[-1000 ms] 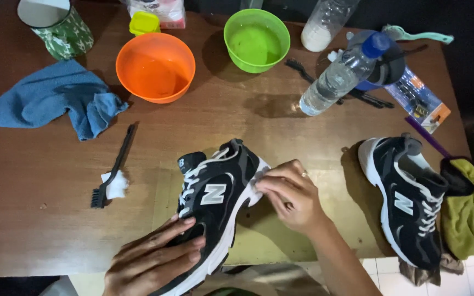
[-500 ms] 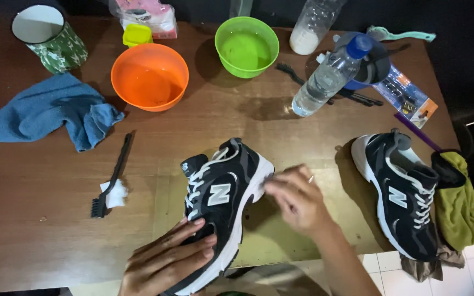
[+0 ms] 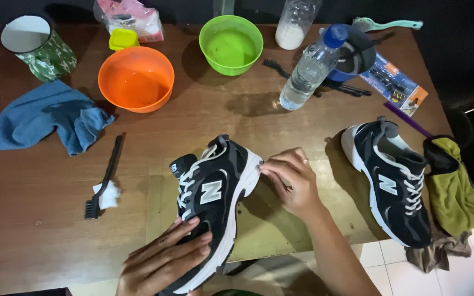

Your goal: The person unties the laces of a black and white sneaker, then uses a wet tissue to wipe the upper, midsole, and outsole. They rotate the shoe to access different sides and continue wiping until the end of the clip.

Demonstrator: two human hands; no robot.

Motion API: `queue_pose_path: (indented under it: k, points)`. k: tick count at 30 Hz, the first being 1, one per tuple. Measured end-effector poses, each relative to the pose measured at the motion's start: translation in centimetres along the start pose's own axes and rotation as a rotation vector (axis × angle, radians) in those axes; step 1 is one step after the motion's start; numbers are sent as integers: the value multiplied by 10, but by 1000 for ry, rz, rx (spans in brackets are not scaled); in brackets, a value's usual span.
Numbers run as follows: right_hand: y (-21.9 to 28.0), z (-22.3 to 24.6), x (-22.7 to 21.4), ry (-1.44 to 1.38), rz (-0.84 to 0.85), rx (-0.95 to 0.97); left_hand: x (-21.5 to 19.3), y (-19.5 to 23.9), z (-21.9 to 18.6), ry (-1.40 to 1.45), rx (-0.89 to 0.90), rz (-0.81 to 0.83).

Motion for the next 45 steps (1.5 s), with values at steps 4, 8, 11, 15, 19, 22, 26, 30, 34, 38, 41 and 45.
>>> queue_pose_path:
  k: [4, 8, 11, 15, 19, 22, 26, 30, 34, 38, 41, 45]
  points:
    - [-7, 7, 11, -196, 34, 1, -1, 0, 8, 16, 14, 44]
    - [-20, -22, 7, -129, 46, 10, -3, 10, 15, 55, 19, 24]
    - [-22, -3, 11, -238, 72, -1, -3, 11, 18, 47, 2, 91]
    - [-14, -15, 16, -216, 124, -10, -5, 14, 19, 71, 49, 130]
    - [-27, -14, 13, -241, 108, 49, -9, 10, 22, 92, -49, 108]
    - [-24, -14, 17, -287, 118, 63, -6, 10, 26, 76, -4, 97]
    - [-32, -34, 12, -208, 115, 91, -8, 5, 15, 79, -6, -12]
    - [-22, -16, 13, -243, 118, 80, -6, 6, 20, 112, -29, 60]
    - [-15, -31, 9, -200, 113, 113, -8, 6, 12, 33, 8, 1]
    - [-28, -1, -2, -244, 88, 37, -8, 5, 17, 35, 44, 50]
    - [-11, -34, 3, -153, 124, 86, -5, 4, 14, 12, 80, 80]
    - [-23, -12, 4, -222, 103, 102, -7, -4, 10, -16, 7, 8]
Point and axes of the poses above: each hand's wrist, its own y-axis away from the middle knuckle, its own x-axis out of the palm, z = x × y, the point moved 7 cm from there along -y, towards the middle knuckle, and after that the axes turned 3 degrees about -z, right-handed, at the moved point
